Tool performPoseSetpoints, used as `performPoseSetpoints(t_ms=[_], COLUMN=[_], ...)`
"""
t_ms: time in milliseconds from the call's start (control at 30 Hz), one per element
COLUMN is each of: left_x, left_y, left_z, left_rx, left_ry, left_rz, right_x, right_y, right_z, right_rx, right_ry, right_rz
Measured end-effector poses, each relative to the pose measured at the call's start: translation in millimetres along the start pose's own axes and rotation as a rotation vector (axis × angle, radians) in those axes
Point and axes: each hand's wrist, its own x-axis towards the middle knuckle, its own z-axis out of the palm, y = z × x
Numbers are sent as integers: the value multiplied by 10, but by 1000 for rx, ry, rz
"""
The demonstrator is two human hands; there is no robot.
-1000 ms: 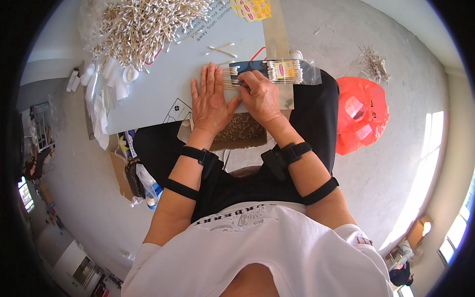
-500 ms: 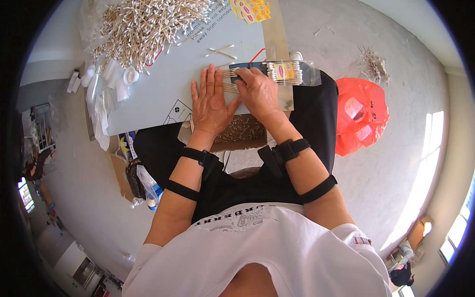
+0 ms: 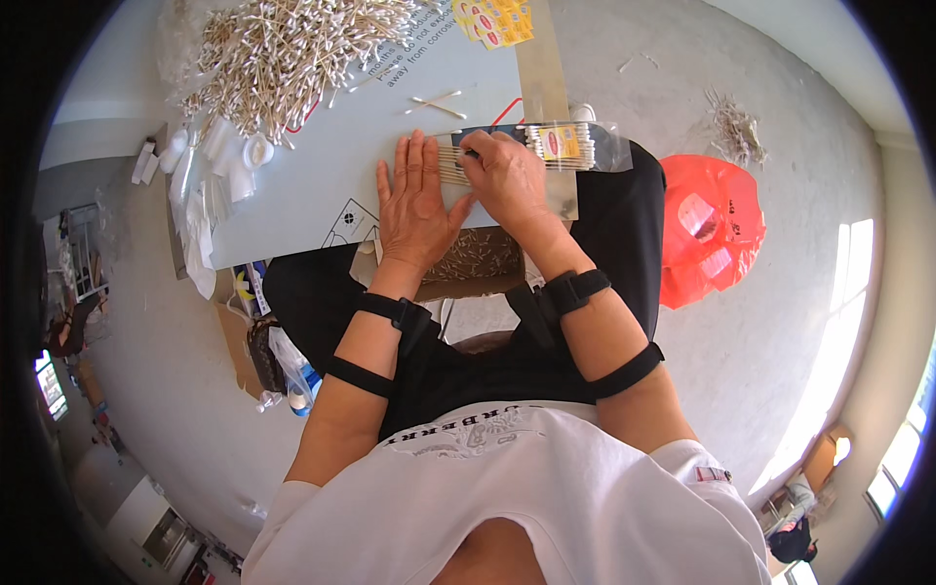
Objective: Organizing and packing a bundle of cotton swabs into a small plastic sleeve.
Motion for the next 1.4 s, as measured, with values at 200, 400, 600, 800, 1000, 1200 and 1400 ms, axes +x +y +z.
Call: performPoseSetpoints(t_ms=[200,400,600,800,1000,1200,1400], left_x=[-6,-5,-15,-10,-7,0,-7], left_y=[-11,1,-18,-6,-13,-3,-9], left_z=[8,4,19,10,12,17,11], left_rx=[3,6,30,26,35,32,46], left_ry=[7,23,24,13,12,17,18], left_rz=[-1,14,21,17,15,19,23], right_x=[18,378,785,811,865,919,898], right_y=[25,91,73,91,125,160,163], right_z=[15,66,19,107,131,154,172], right_rx=[-16,83,34,-190,-74,-83,-114], right_ry=[-45,135,15,-128,115,-14,-11], right_rz=[-15,-54,-143,-220,-349,-249,-301])
